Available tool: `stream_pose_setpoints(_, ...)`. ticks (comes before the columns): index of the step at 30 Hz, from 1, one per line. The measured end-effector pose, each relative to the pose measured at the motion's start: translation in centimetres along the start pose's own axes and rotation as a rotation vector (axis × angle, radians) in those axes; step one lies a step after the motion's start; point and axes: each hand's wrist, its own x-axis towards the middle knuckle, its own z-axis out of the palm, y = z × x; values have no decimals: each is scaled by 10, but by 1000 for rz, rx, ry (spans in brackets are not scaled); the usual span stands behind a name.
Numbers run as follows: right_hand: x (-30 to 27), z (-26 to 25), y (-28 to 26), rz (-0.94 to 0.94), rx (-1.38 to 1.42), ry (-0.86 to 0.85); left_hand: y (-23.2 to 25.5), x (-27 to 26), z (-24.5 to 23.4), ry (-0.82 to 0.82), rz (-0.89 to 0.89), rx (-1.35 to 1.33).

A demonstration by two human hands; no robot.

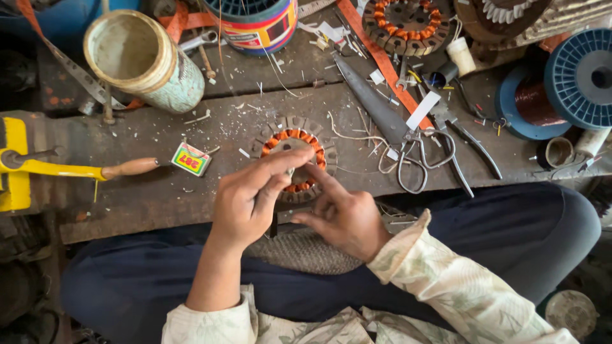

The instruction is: The person cuts small strips of white insulating tape using scissors and places them into the slots of a motor stator. They repeatedly pick up the stator, insert the tape, and adjust the placement to ensure the copper windings are insulated.

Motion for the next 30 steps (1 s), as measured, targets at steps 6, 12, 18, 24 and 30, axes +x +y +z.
stream_pose_setpoints(6,3,1,-9,65,-10,38,0,12,14,135,-56,100)
stream_pose_setpoints(12,-2,-1,-10,-222,7,144,2,14,16,181,-92,52)
stream_pose_setpoints(18,-6,-8,-8,-337,-32,187,5,16,16,179,-63,59)
stream_pose_setpoints(24,-7,0,-3,-195,29,238,8,16,12,122,50,219)
stream_pose_setpoints(30,4,1,-1,-93,-62,224,6,17,15,86,75,191)
